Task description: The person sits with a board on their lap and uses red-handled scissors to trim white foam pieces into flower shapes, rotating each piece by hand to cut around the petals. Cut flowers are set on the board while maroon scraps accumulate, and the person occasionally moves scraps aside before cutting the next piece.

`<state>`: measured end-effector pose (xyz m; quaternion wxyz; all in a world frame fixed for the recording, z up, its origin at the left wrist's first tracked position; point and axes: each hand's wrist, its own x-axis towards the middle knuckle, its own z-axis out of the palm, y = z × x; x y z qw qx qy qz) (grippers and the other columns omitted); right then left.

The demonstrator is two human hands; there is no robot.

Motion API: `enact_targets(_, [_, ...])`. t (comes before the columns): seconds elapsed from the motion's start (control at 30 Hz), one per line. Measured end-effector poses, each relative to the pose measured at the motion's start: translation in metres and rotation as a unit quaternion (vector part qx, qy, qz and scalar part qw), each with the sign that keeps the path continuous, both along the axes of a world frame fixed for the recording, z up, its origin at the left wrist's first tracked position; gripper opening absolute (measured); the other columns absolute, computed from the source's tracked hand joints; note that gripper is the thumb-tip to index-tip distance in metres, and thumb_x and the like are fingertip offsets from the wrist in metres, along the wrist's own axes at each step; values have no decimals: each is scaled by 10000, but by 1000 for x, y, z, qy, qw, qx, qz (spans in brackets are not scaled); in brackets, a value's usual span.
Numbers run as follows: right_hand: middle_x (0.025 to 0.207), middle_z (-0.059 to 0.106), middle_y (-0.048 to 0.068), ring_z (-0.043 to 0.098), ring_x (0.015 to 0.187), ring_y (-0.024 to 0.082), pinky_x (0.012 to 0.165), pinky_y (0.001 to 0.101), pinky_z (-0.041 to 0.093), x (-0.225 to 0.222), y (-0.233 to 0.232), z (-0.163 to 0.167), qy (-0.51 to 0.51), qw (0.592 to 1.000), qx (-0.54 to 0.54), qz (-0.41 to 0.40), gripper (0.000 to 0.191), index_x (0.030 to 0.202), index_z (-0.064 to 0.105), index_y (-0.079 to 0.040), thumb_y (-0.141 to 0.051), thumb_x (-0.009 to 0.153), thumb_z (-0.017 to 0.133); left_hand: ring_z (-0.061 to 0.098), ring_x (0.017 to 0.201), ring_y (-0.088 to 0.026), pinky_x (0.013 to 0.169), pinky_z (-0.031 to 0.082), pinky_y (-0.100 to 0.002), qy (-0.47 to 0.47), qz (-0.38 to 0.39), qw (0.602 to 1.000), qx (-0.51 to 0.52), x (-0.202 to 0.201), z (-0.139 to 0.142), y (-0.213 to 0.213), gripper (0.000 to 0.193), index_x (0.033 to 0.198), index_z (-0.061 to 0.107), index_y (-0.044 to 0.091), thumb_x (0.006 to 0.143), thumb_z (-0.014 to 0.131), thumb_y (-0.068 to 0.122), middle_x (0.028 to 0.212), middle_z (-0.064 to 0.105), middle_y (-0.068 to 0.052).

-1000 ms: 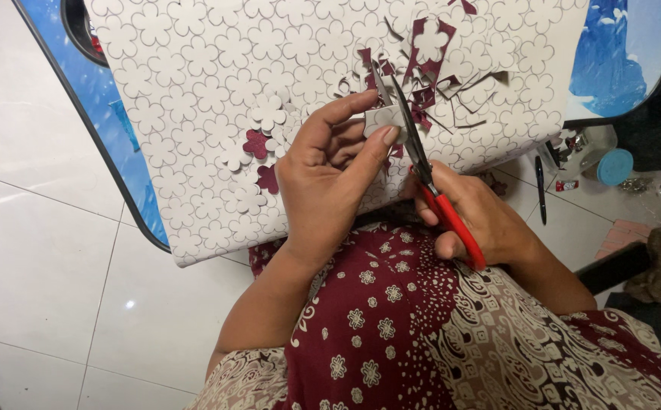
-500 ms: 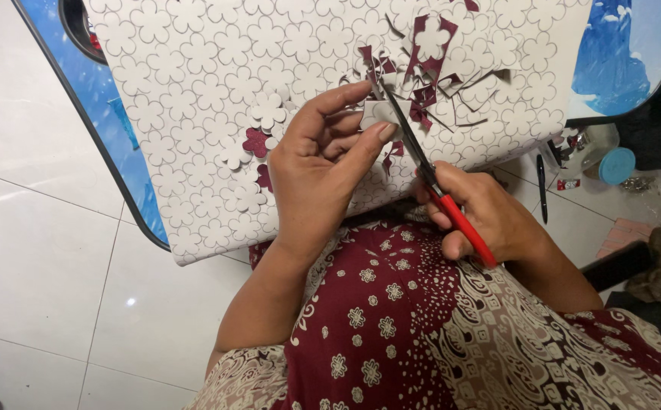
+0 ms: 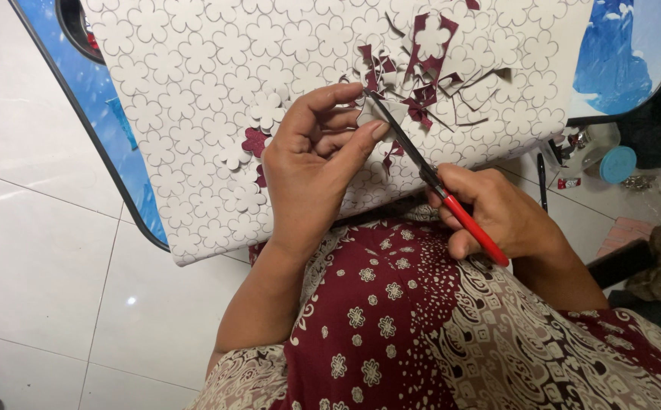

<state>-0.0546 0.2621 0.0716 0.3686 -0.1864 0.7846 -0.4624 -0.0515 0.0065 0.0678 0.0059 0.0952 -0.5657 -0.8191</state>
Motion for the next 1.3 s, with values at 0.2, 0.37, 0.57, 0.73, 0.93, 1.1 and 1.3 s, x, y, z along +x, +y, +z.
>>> enact_targets(0.2, [649,510,-62,492,565,66,496,256,385,-1,-11,1,5,1000,-16,-1,994,1034,568,-76,-989,645,499,712,980,-84,831,588,-175,-7,9,996,84,1,-7,9,387,1338,590,-15,979,733,-30,1126,689,-95])
enact_targets(0.37, [688,530,-47,515,604,77,541,264,423,1,-23,6,-19,999,-21,-37,1102,1097,565,-58,-1041,616,441,644,918,-81,752,510,-181,-16,17,993,115,6,-14,25,335,1323,631,-49,1011,751,-19,1060,644,-58])
enact_targets(0.57, [756,537,-30,502,644,96,560,275,409,-3,-22,12,-5,1000,-25,-13,1118,1138,551,-46,-1040,643,421,680,896,-60,771,551,-185,-16,-12,997,80,4,-13,14,295,1261,653,-19,993,763,36,981,740,-55])
enact_targets(0.73, [757,546,-19,508,652,104,564,279,418,-3,-22,12,-18,1000,-15,-12,1128,1130,563,-36,-1039,632,429,698,885,-60,767,569,-179,-22,-48,995,80,2,-12,7,294,1215,641,0,956,766,64,992,740,-44])
enact_targets(0.93, [759,544,-18,518,652,91,574,265,434,3,-30,8,-27,998,-33,-54,1157,1142,559,-28,-1056,629,425,651,851,-67,755,554,-207,-44,-50,983,172,5,-18,23,214,1144,652,-5,973,769,45,982,719,-58])
enact_targets(1.1, [726,539,-20,510,619,84,556,261,415,8,-35,4,-13,996,-38,-74,1198,1167,543,-16,-1071,620,395,627,736,-74,630,519,-225,-80,-51,963,252,9,-21,33,148,1035,642,16,973,764,73,893,708,-56])
enact_targets(1.3, [711,537,-18,513,605,81,543,261,423,10,-37,0,-4,996,-30,-82,1173,1108,538,-25,-1075,609,379,632,790,-66,700,526,-215,-67,-53,966,246,9,-25,33,150,1047,651,13,988,764,92,922,708,-43])
